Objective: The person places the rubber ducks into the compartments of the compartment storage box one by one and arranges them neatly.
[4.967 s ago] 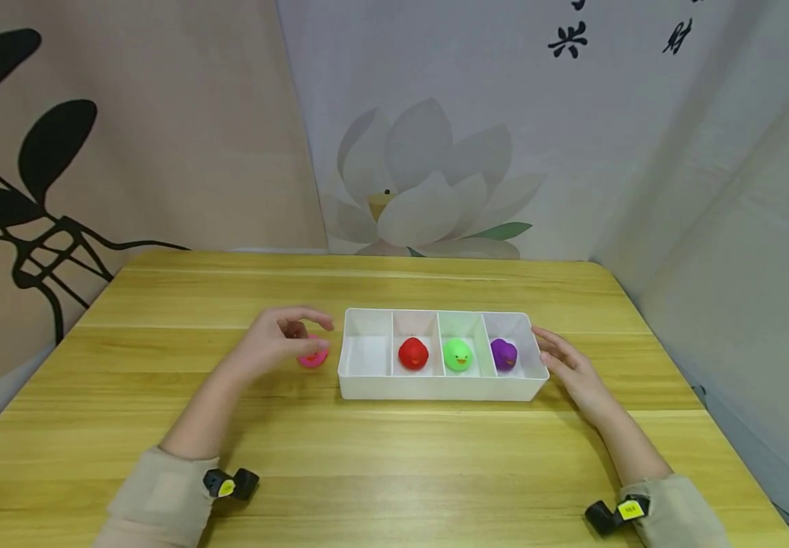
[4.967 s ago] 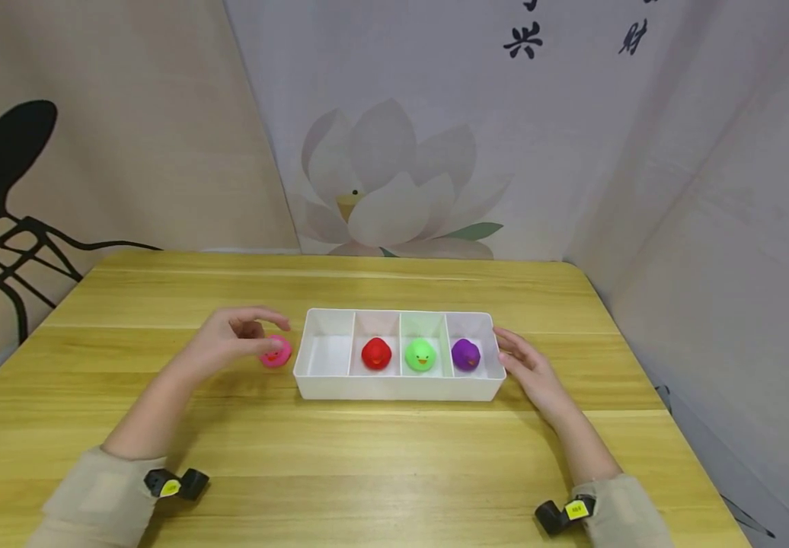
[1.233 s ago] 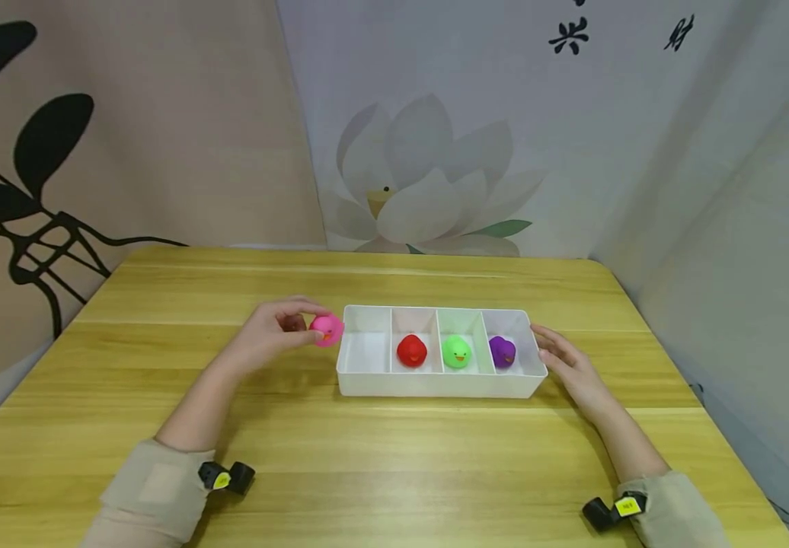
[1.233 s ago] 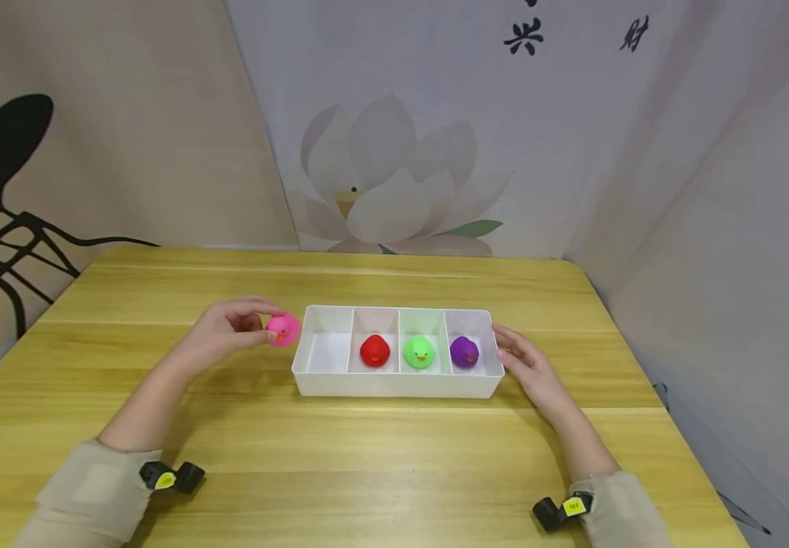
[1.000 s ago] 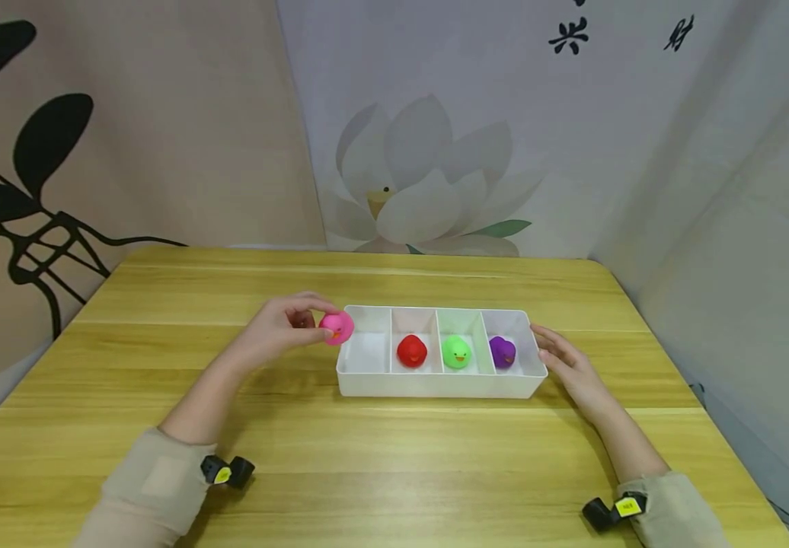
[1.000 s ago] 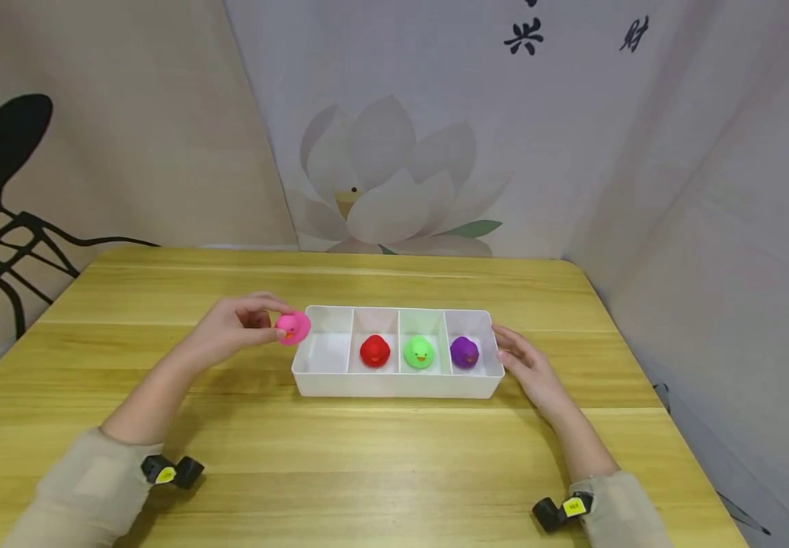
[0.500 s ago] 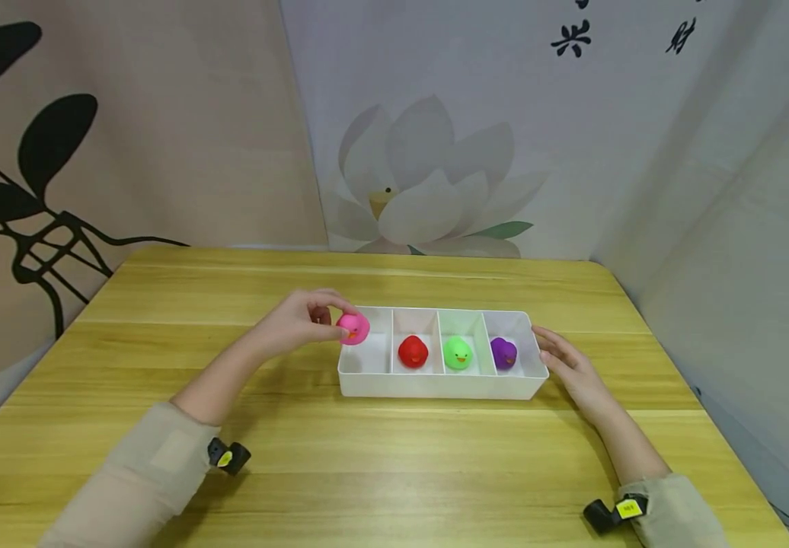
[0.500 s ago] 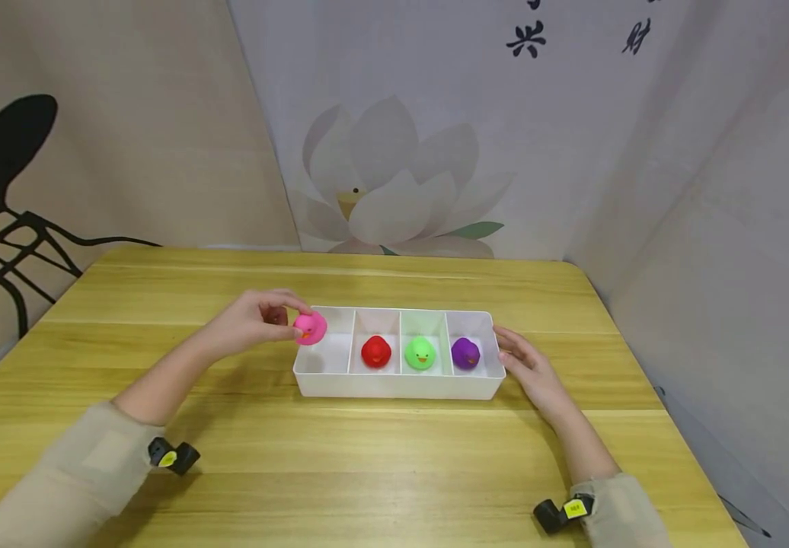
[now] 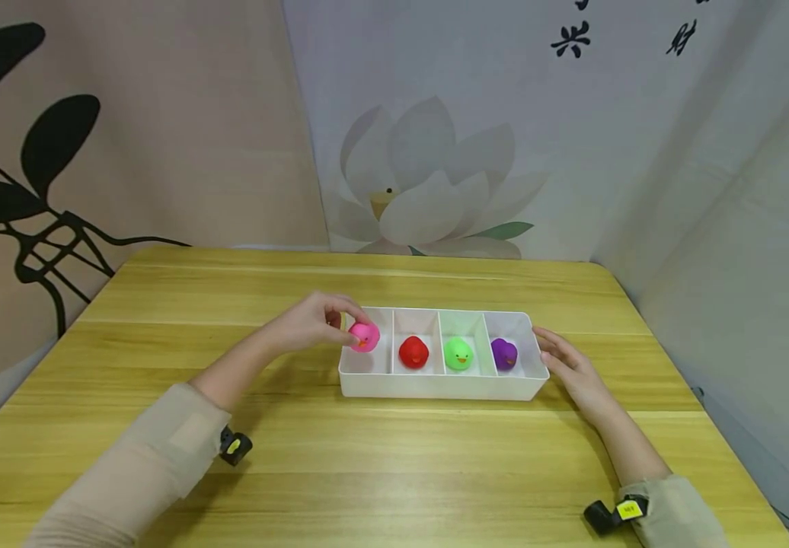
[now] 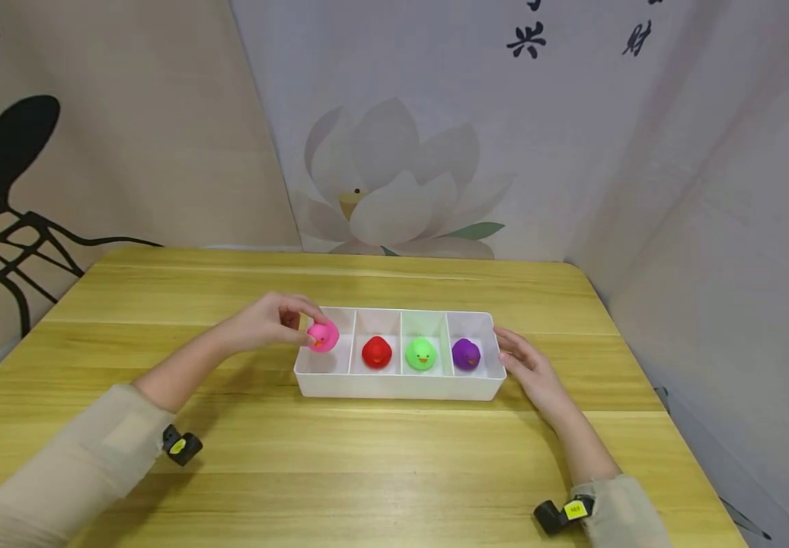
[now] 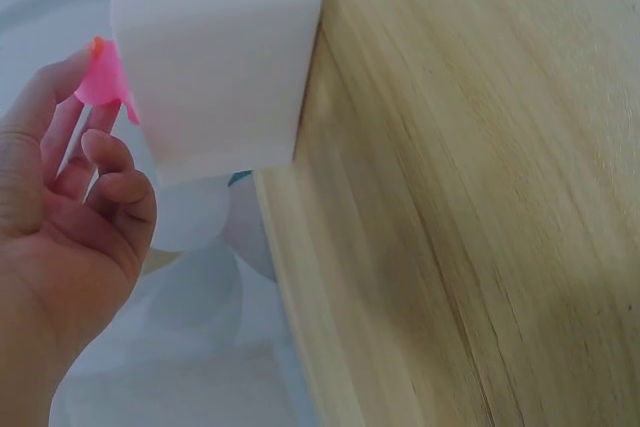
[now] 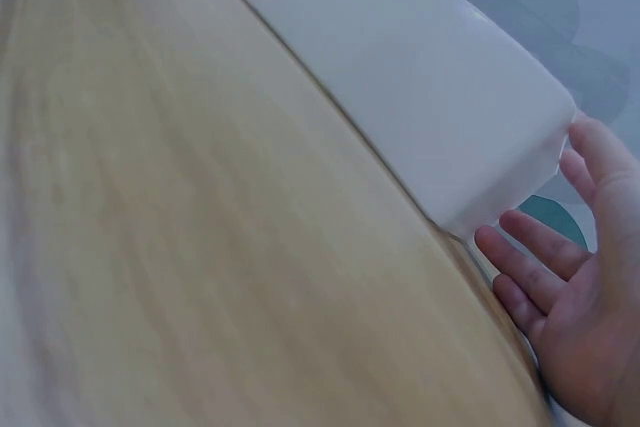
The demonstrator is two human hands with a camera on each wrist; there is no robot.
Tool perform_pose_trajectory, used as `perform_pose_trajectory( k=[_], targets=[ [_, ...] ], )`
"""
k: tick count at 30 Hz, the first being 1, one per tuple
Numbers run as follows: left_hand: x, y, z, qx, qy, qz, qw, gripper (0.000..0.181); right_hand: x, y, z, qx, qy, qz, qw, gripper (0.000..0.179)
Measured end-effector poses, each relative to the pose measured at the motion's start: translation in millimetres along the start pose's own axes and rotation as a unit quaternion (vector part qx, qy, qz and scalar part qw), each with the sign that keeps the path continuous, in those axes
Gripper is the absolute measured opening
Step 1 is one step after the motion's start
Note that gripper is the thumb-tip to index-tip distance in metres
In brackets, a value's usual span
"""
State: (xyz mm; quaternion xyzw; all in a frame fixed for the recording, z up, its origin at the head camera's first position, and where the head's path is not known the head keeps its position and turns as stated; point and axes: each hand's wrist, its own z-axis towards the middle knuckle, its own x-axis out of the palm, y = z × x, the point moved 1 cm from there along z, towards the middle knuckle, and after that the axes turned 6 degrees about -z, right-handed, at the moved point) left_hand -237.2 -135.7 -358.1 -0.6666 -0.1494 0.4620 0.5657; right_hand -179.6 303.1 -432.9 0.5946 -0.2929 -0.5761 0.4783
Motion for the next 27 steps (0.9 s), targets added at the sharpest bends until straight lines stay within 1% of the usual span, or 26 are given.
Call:
perform_pose_trajectory(
  k=[4,10,13,17,19,27],
  targets=[
    [1.1,5.3,3.9,-0.006,0.015,0.013,0.9998,0.022,0,-1,0.1,0.003,-0.002,-0.004,1.0,0.046],
    [3.6,13.5,9.4,-0.023,0.021,0.031,0.999,0.024,0,-2,0.8,0.0,-0.005,-0.007,1.0,0.045],
    [5.6,15.0,11.7,-0.02,0.024,0.038,0.9988,0.023,0,-2,0.9,0.001,-0.005,-0.007,1.0,0.045],
    [9.3,16.1,14.9,-0.006,0.028,0.049,0.9984,0.022,0,-3,1.0,0.007,-0.001,-0.006,1.0,0.046],
    [10.8,16.8,15.9,-0.004,0.029,0.054,0.9981,0.021,0,-3,1.1,0.009,0.0,-0.006,0.9999,0.046],
    [15.3,20.0,17.5,-0.018,0.026,0.046,0.9985,0.021,-1,-3,1.2,0.006,-0.002,-0.011,0.9999,0.046]
  ],
)
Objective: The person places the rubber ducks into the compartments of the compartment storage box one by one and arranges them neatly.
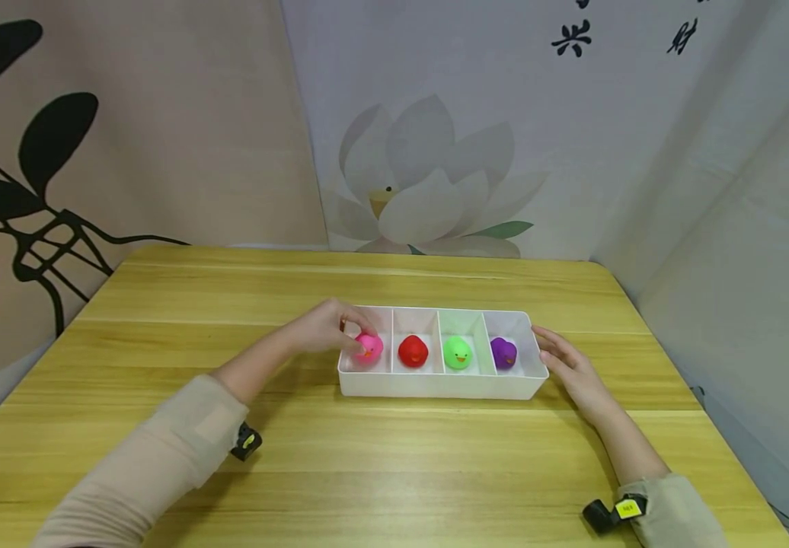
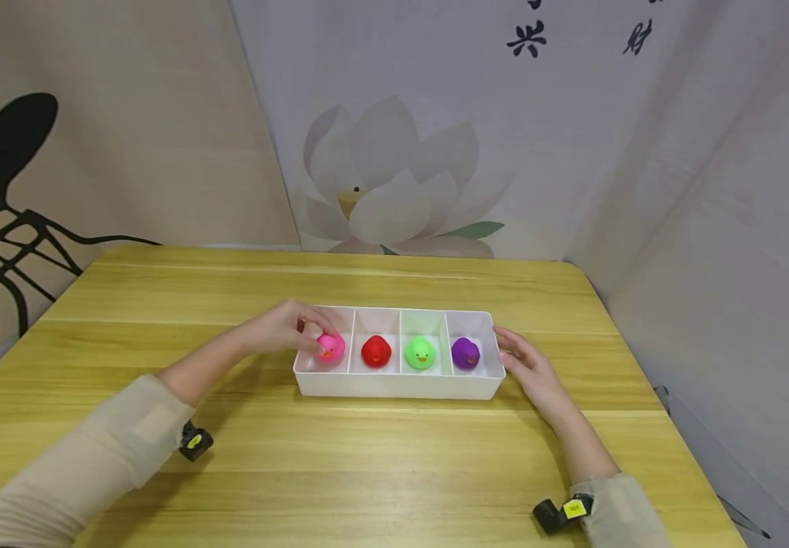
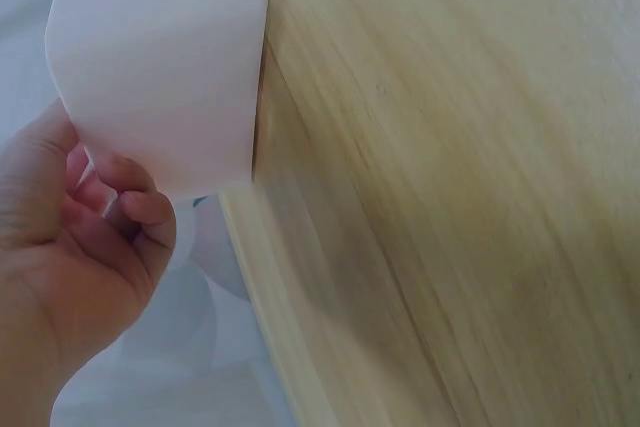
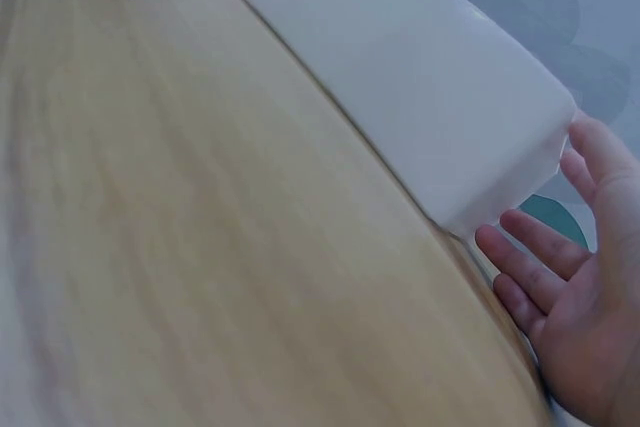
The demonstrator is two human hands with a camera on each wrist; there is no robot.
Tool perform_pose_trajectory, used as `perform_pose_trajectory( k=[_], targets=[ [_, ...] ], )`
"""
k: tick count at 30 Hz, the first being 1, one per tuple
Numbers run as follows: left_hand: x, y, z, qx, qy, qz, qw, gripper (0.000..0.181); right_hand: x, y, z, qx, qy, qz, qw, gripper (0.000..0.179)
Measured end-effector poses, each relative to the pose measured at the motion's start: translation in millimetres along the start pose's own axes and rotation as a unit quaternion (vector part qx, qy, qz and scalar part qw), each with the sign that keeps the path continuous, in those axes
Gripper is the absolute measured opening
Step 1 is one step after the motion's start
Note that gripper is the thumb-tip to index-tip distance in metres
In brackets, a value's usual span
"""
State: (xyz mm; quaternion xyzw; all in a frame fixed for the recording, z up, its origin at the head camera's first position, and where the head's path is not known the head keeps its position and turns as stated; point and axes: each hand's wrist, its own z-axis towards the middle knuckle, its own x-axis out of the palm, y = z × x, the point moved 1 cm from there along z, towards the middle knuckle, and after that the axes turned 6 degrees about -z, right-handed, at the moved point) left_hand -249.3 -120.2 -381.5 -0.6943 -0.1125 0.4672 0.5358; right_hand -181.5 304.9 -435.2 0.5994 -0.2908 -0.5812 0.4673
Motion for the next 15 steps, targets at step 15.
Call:
perform_pose_trajectory(
  k=[15],
  targets=[
    [3.6,-1.7,2.3,-0.037,0.001,-0.009,0.9993,0.018,1.3,3.1,0.2,-0.002,0.002,0.004,1.0,0.046]
  ],
)
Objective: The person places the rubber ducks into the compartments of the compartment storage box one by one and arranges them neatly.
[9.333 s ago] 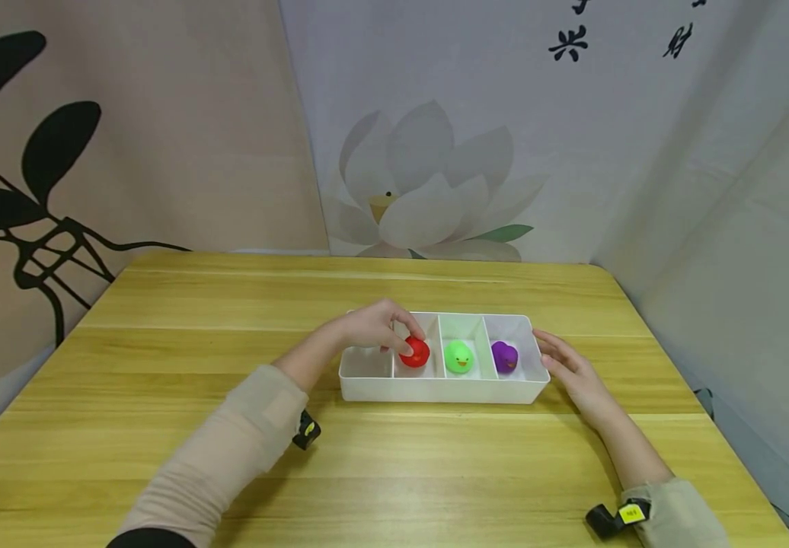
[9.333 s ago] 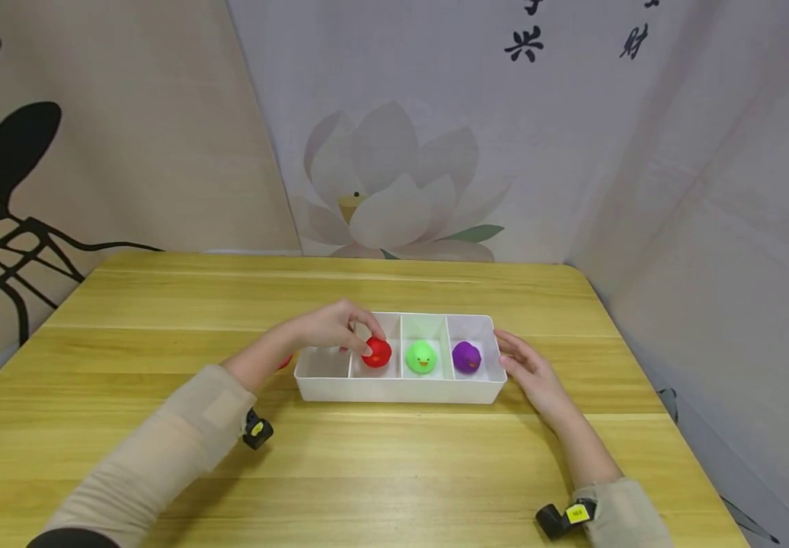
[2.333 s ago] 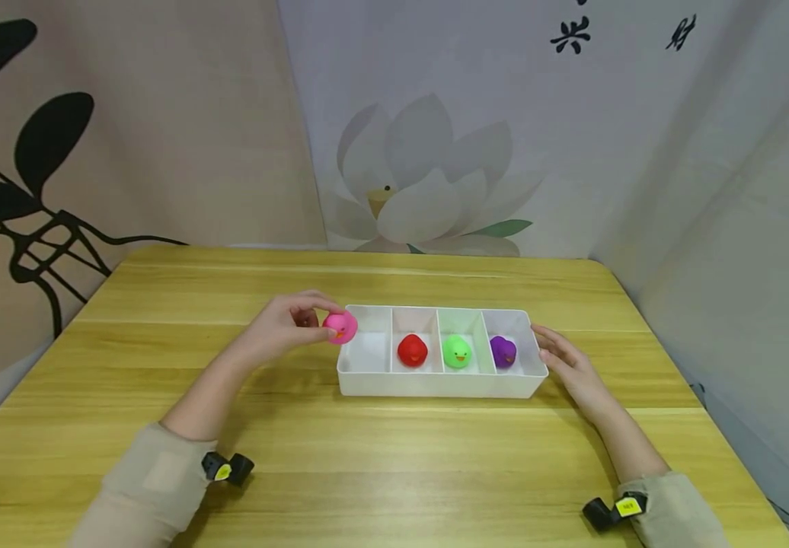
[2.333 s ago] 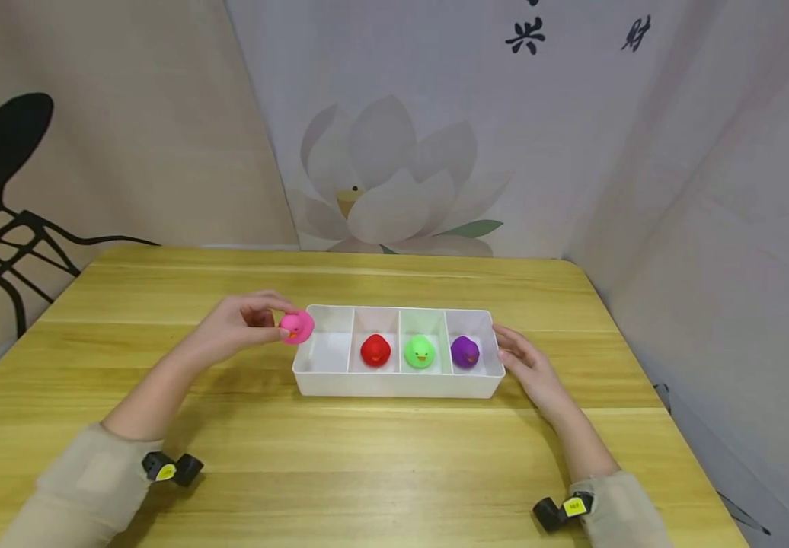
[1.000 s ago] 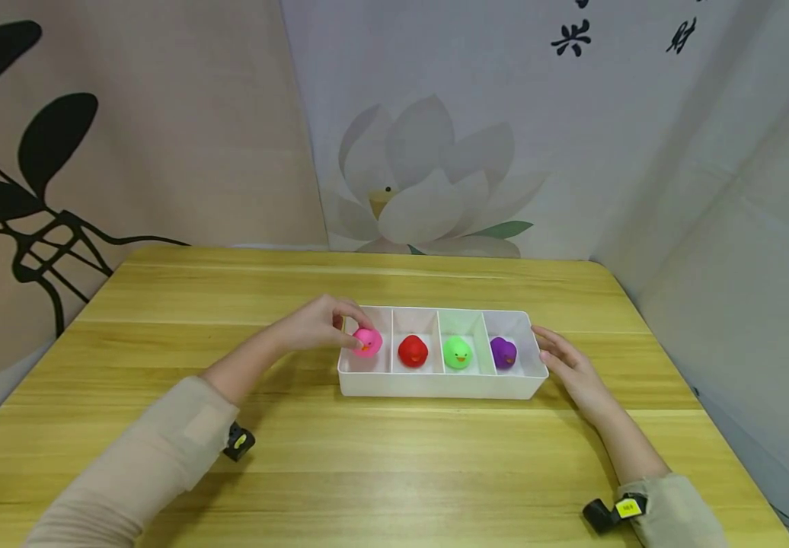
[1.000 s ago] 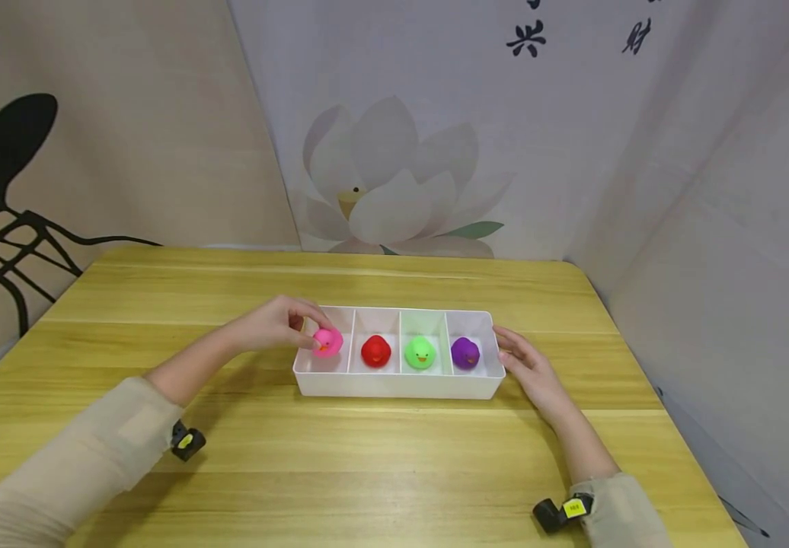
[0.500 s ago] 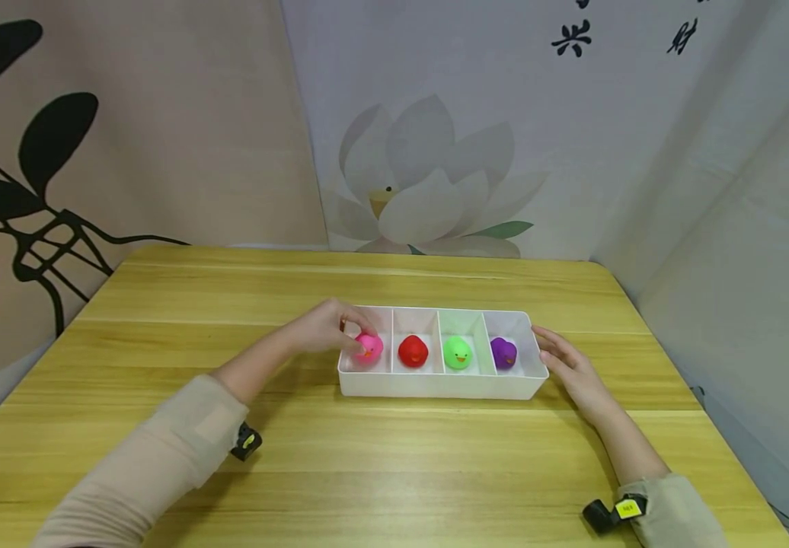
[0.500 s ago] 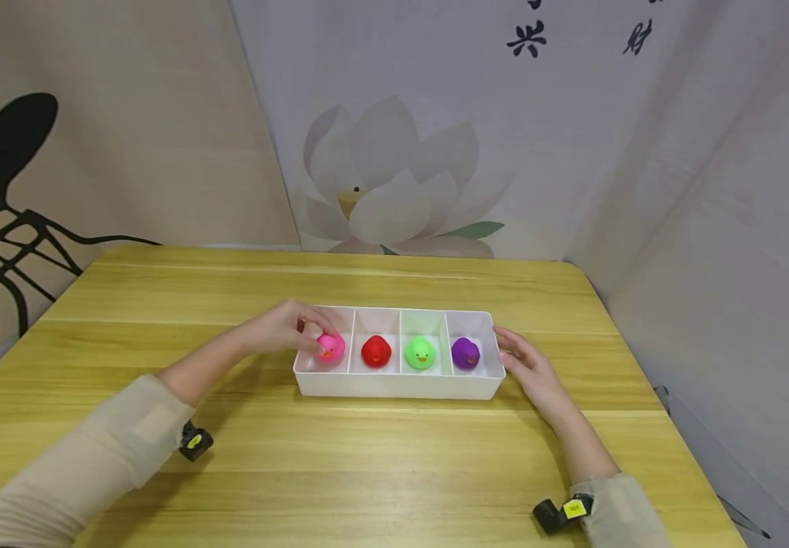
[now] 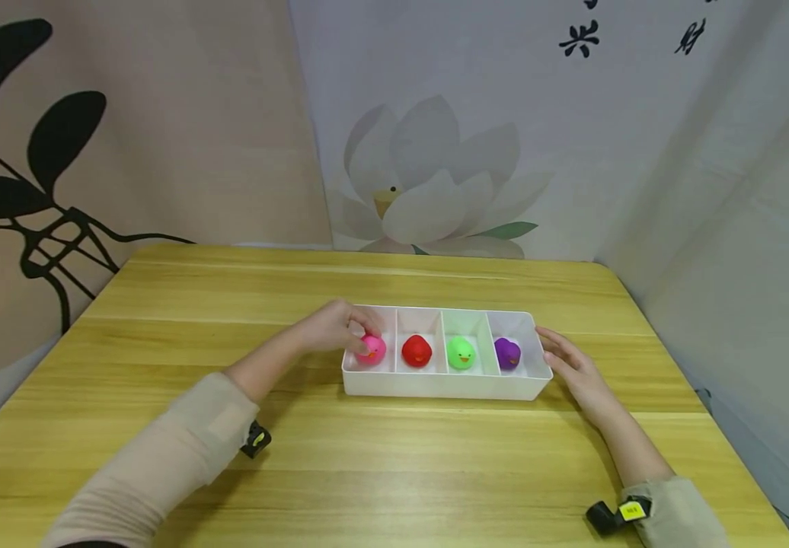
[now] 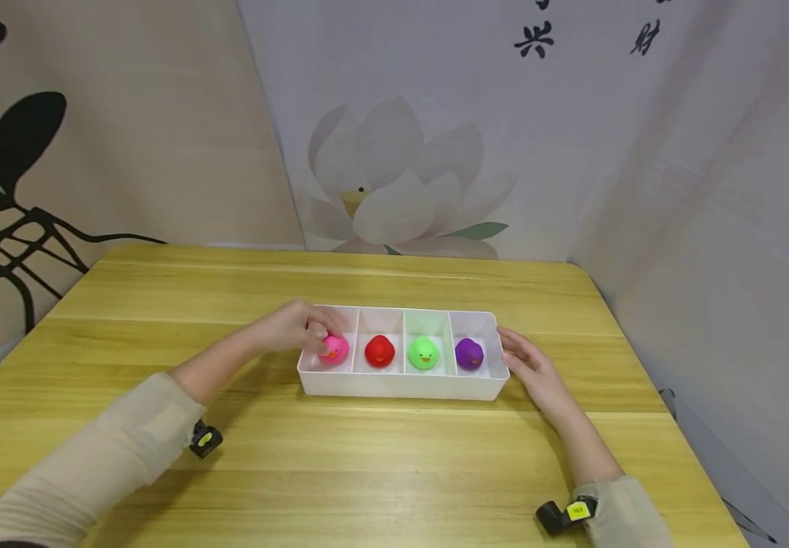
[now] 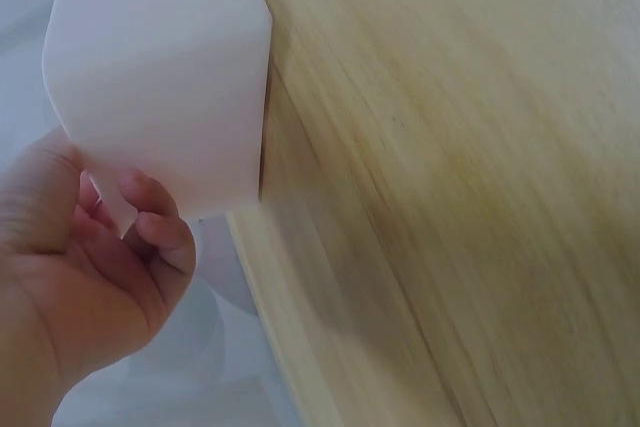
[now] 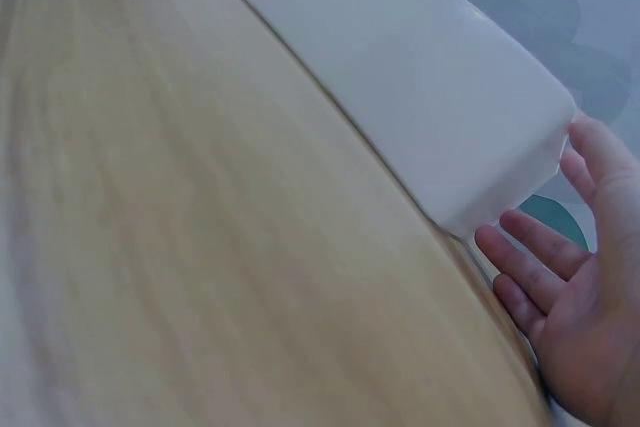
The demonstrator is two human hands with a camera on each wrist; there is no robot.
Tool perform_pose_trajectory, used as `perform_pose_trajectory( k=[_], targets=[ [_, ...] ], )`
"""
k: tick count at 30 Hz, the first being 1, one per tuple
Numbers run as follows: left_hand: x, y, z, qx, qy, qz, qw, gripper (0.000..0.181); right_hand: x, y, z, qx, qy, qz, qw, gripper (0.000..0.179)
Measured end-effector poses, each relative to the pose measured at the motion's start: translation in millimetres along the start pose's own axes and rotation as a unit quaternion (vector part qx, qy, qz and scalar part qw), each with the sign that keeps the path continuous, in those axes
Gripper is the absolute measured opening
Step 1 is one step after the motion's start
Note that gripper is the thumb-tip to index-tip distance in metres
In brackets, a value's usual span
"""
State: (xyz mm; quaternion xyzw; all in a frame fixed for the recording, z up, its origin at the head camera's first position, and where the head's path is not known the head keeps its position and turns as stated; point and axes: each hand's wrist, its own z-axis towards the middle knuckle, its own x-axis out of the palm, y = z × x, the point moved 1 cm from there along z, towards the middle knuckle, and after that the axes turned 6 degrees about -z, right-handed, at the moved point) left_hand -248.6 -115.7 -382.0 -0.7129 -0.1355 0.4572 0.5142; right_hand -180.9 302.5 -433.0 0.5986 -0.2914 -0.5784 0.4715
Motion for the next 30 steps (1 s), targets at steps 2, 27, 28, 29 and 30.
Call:
perform_pose_trajectory(
  k=[2,27,28,29,30],
  targets=[
    [0.7,-1.2,1.3,-0.005,0.001,0.004,1.0,0.017,-0.5,0.0,-0.1,0.0,0.001,0.001,1.0,0.046],
    [1.0,-4.1,-1.0,-0.011,-0.007,0.021,0.9997,0.021,0.4,-2.2,-0.3,0.004,0.0,0.001,1.0,0.047],
    [0.6,-4.2,-1.9,-0.007,-0.01,0.023,0.9997,0.022,0.2,-2.3,-0.4,0.005,-0.001,0.0,1.0,0.047],
    [0.3,-4.3,-2.7,-0.008,-0.016,0.023,0.9996,0.024,0.1,-2.4,-0.5,0.006,-0.001,-0.002,1.0,0.047],
    [-0.2,-4.6,-3.9,-0.006,-0.02,0.024,0.9995,0.025,-0.2,-2.5,-0.5,0.007,-0.001,-0.002,1.0,0.047]
  ],
)
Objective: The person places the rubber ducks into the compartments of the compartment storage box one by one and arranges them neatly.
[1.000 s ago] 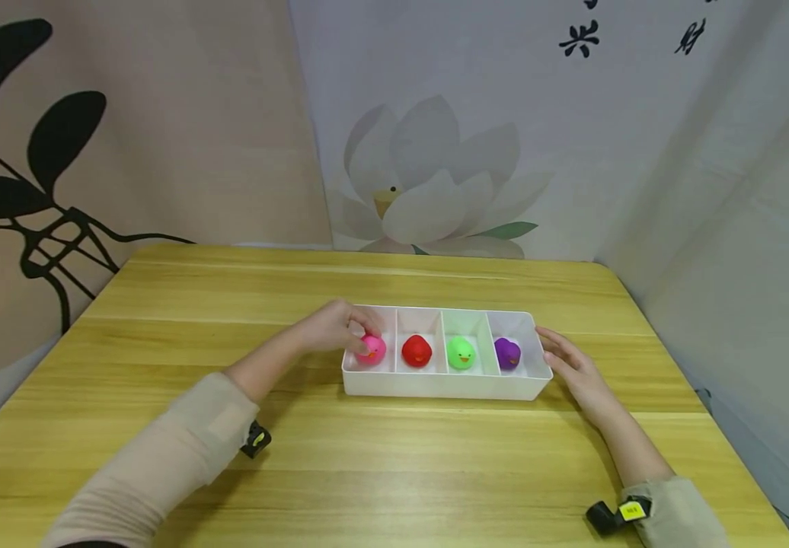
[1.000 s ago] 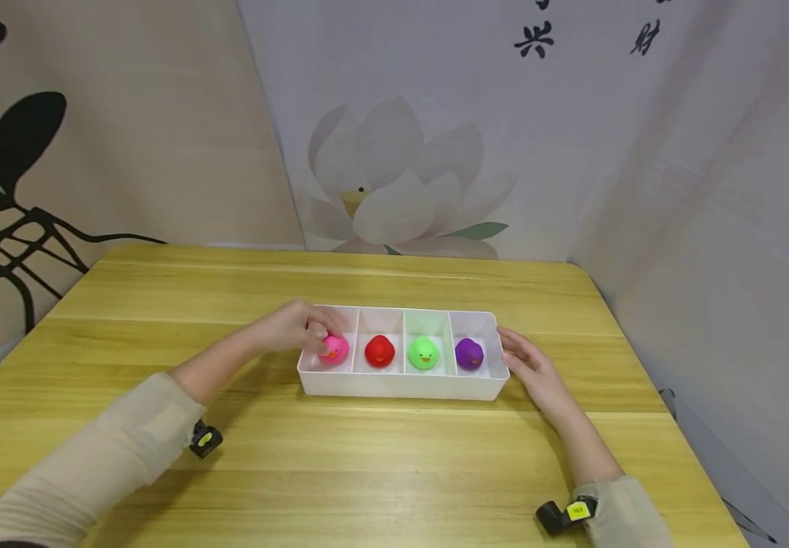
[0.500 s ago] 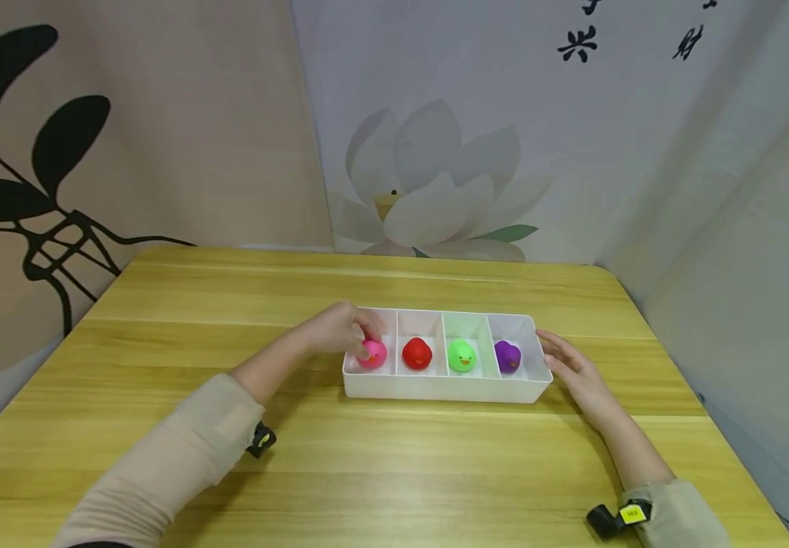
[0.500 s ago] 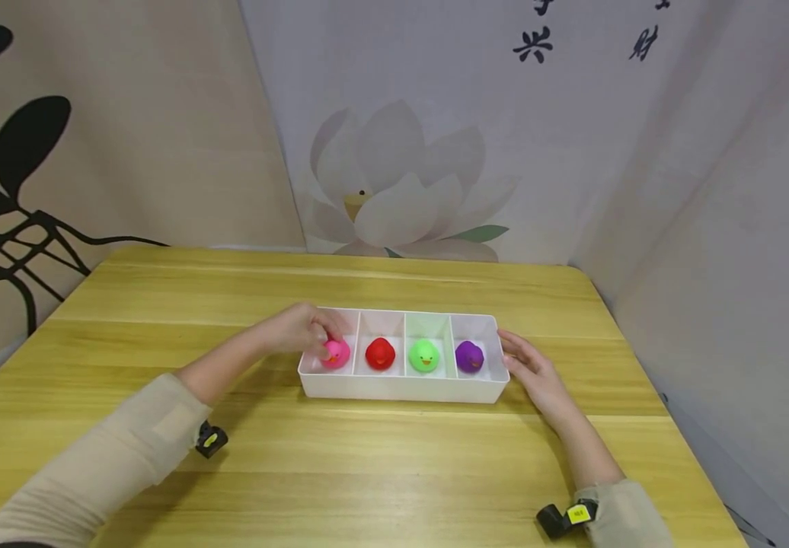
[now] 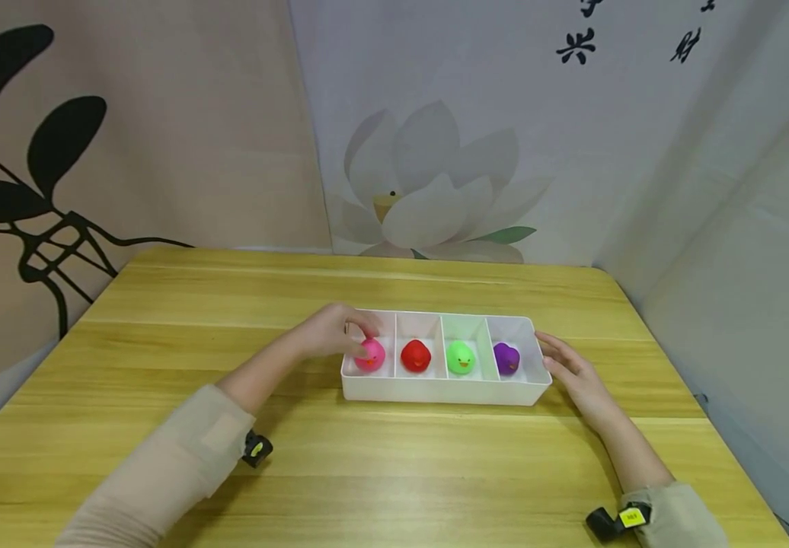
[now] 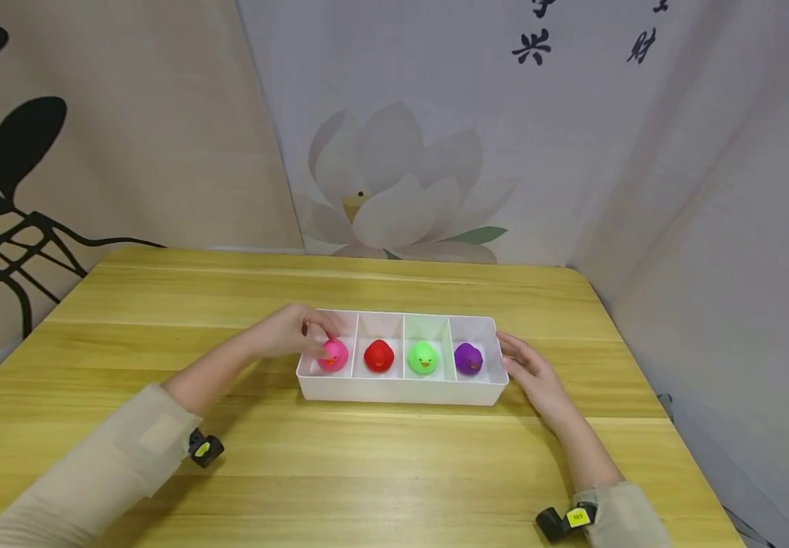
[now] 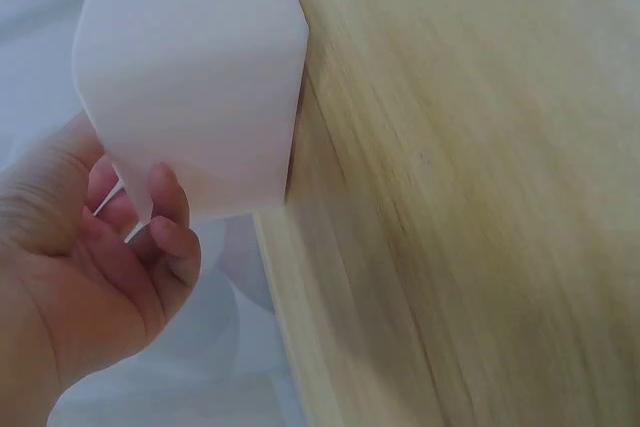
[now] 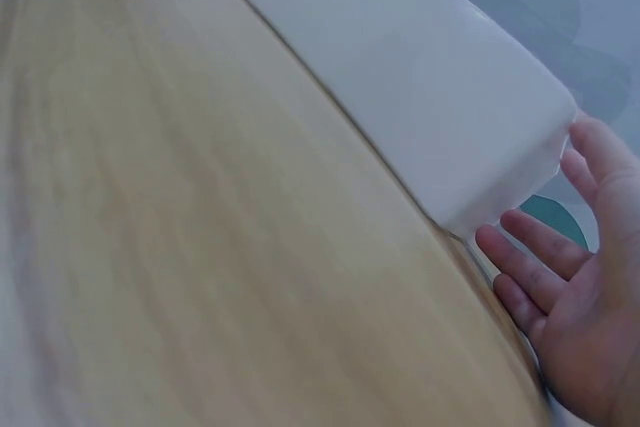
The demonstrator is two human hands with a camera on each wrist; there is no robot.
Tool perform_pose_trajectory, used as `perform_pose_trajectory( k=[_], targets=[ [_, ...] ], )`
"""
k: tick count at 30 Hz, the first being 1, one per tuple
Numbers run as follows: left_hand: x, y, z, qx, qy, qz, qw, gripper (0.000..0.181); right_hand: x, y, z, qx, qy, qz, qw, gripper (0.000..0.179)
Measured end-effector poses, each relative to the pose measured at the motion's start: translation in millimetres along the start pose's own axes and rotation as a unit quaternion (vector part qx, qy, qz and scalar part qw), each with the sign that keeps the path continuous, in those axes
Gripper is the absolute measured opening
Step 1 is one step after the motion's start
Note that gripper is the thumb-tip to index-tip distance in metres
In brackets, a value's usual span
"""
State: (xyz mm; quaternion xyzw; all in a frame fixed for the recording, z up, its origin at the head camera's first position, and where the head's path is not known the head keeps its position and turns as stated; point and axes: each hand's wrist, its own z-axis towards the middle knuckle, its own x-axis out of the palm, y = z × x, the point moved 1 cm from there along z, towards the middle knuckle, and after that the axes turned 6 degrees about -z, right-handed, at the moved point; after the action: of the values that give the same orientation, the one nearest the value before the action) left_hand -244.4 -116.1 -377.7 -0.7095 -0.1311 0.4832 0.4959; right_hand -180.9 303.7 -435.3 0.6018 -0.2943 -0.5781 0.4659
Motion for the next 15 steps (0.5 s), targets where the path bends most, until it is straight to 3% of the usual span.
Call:
perform_pose_trajectory(
  k=[10,15],
  targets=[
    [-11.4,-9.2,-20.7,0.009,-0.051,-0.015,0.9986,0.031,-5,2,-1.5,-0.001,0.001,-0.005,1.0,0.047],
    [-18.5,-3.9,-35.5,0.016,-0.072,-0.018,0.9971,0.028,-8,5,-4.4,-0.021,0.01,-0.001,0.9997,0.045]
  ],
)
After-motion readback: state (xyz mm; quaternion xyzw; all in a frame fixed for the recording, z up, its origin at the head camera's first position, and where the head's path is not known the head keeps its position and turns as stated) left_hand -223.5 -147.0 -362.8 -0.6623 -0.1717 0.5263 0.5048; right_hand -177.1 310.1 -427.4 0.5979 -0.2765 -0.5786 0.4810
